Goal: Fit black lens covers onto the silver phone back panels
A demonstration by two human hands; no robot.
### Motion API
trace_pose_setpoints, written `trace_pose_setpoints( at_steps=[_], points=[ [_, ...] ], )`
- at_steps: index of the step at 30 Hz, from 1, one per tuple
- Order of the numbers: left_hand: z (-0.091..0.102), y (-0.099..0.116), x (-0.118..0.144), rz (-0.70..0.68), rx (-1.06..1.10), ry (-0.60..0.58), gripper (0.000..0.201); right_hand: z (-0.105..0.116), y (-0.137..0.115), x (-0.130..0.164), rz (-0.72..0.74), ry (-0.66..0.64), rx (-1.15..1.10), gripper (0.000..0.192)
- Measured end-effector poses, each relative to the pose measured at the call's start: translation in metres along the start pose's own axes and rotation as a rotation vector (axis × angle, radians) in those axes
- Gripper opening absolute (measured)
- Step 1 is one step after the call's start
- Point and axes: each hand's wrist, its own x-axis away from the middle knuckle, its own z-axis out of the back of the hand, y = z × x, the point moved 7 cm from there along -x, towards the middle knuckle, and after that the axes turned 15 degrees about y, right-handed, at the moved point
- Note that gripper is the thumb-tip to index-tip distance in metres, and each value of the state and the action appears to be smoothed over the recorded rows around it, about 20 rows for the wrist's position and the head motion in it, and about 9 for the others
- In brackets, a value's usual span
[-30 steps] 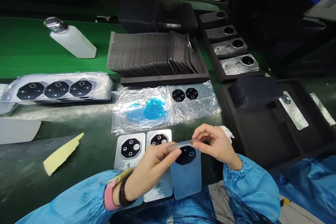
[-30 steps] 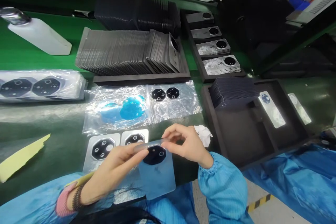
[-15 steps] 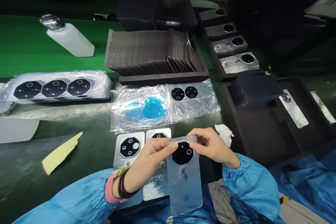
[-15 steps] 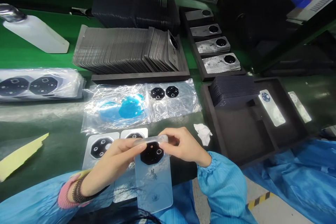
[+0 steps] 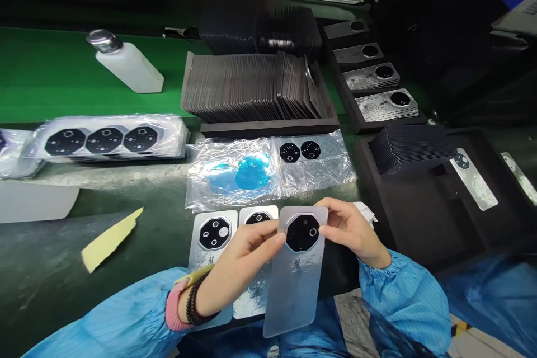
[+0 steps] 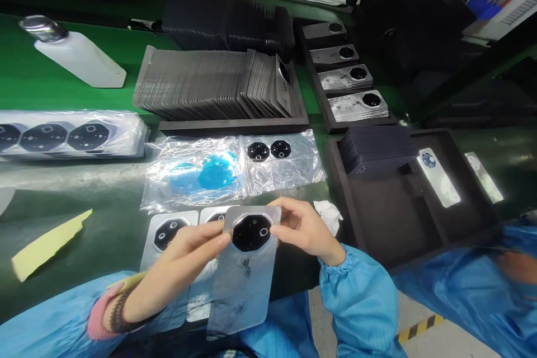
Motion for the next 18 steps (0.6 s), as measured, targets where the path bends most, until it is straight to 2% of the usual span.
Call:
trace_pose_setpoints(
  at_steps=[3, 7, 14, 18],
  points=[
    [-0.0006, 0.0048, 0.0072, -0.063, -0.078, -0.048, 0.036, 0.003, -0.0021, 0.0004, 0.024, 0.032, 0.017, 0.03],
    [-0.0006, 0.0039, 0.0096, -0.075, -0.118, -0.049, 0.039, 0.0027, -0.0024, 0.0008, 0.053, 0.018, 0.02, 0.028],
    [-0.0073, 0.0051, 0.0073, 0.008, 0.043, -0.092, 0.034, 0.002, 0.0008, 0.0022, 0.014, -0.006, -0.027, 0.033],
    [-0.0088, 0.0043, 0.0099, 0.021, 0.056, -0.11, 0.033, 0.0017, 0.002, 0.0034, 0.003, -0.019, -0.042, 0.034]
  ],
)
